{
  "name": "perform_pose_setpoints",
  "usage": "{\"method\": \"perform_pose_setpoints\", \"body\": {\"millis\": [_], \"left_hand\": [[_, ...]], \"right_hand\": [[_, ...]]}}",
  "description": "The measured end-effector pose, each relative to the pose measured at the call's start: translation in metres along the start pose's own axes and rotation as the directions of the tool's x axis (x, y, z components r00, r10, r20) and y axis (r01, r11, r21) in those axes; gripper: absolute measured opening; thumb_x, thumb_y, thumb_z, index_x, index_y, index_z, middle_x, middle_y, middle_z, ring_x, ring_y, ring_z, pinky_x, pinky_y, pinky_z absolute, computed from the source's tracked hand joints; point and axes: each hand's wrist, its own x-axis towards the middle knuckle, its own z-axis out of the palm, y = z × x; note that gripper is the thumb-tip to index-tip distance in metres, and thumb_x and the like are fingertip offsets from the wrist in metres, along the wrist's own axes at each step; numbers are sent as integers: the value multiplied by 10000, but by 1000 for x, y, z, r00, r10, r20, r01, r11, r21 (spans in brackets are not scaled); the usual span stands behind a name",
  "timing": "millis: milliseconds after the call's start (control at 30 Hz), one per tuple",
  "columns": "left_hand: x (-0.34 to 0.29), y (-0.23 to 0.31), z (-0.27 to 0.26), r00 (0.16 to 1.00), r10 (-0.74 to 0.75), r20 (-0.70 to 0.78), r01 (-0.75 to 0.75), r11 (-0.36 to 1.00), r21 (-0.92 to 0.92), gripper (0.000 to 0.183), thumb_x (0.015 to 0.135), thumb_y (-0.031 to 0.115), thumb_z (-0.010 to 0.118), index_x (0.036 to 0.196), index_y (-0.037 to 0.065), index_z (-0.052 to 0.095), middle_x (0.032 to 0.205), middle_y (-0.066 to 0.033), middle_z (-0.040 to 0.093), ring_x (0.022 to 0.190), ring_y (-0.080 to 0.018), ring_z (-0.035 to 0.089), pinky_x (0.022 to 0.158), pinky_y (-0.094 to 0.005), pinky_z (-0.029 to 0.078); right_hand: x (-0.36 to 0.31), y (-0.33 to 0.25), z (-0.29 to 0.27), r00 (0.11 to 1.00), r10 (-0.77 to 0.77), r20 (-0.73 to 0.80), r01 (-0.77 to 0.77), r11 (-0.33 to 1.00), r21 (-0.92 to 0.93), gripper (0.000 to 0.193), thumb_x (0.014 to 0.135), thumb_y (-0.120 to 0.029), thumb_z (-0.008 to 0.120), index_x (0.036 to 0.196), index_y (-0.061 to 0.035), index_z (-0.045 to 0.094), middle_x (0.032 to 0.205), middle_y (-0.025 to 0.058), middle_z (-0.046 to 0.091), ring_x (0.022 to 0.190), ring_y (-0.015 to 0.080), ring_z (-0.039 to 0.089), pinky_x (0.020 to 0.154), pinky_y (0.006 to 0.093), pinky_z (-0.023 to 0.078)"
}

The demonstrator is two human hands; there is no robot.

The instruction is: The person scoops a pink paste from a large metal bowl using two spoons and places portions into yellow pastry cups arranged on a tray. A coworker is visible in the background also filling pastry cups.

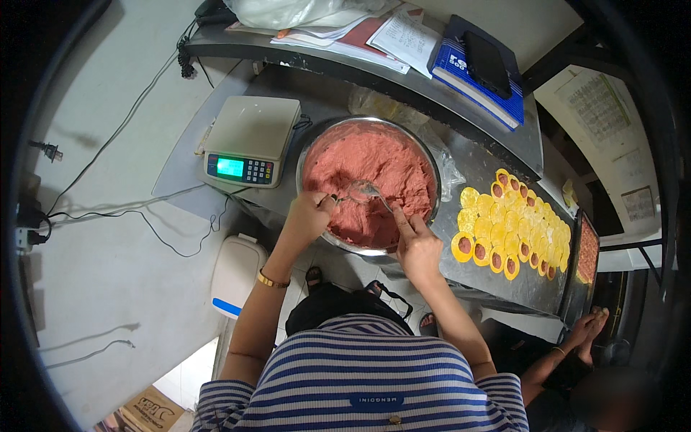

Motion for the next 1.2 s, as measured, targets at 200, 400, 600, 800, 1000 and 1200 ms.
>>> {"method": "perform_pose_setpoints", "body": {"millis": [200, 400, 600, 800, 1000, 1200], "left_hand": [[-1, 2, -4, 999, 43, -29, -46, 994, -104, 241, 826, 131, 509, 670, -52, 494, 563, -227, 417, 451, -242, 433, 479, -376, 355], [-8, -5, -7, 999, 36, -2, -36, 984, -174, 311, 877, 166, 507, 626, -17, 498, 537, 38, 360, 534, -51, 309, 451, -279, 248], [-17, -6, -9, 999, 47, -7, -48, 986, -159, 240, 837, 120, 509, 683, -57, 456, 555, -192, 378, 478, -195, 344, 475, -346, 325], [-17, -4, -4, 872, 489, -8, -483, 863, 145, 126, 833, 108, 499, 742, 21, 508, 590, -187, 518, 508, -350, 535, 481, -409, 412], [-15, 3, 6, 904, 401, 148, -406, 700, 588, 131, 856, 155, 473, 820, 64, 559, 619, -182, 582, 597, -355, 603, 534, -445, 473], [1, -2, 15, 926, 375, -30, -280, 742, 609, 125, 836, 147, 494, 770, 51, 540, 595, -176, 583, 567, -366, 600, 504, -458, 477]], "right_hand": [[-6, -7, 1, 998, -53, -34, 51, 997, -50, 691, 626, -31, 572, 1306, -66, 451, 824, 80, 507, 627, 218, 574, 482, 332, 497], [-10, -11, 13, 998, -15, -65, 12, 999, -48, 697, 595, -8, 585, 1280, -72, 472, 843, 67, 516, 638, 221, 572, 491, 340, 492], [6, 3, 16, 988, 151, 33, -154, 982, 111, 528, 662, -8, 566, 1177, -122, 583, 777, 96, 573, 624, 279, 595, 534, 385, 492], [33, 29, 19, 930, 236, 282, -332, 869, 368, 310, 750, -62, 548, 1024, -134, 674, 851, 165, 647, 767, 353, 625, 702, 434, 490], [34, -7, 9, 894, 269, 358, -349, 920, 180, 355, 739, -49, 532, 1073, -103, 641, 848, 207, 638, 749, 368, 624, 693, 449, 496], [23, -24, -21, 926, 306, 220, -329, 941, 76, 426, 688, -1, 536, 1106, -54, 602, 908, 186, 626, 676, 358, 628, 599, 434, 513]]}}
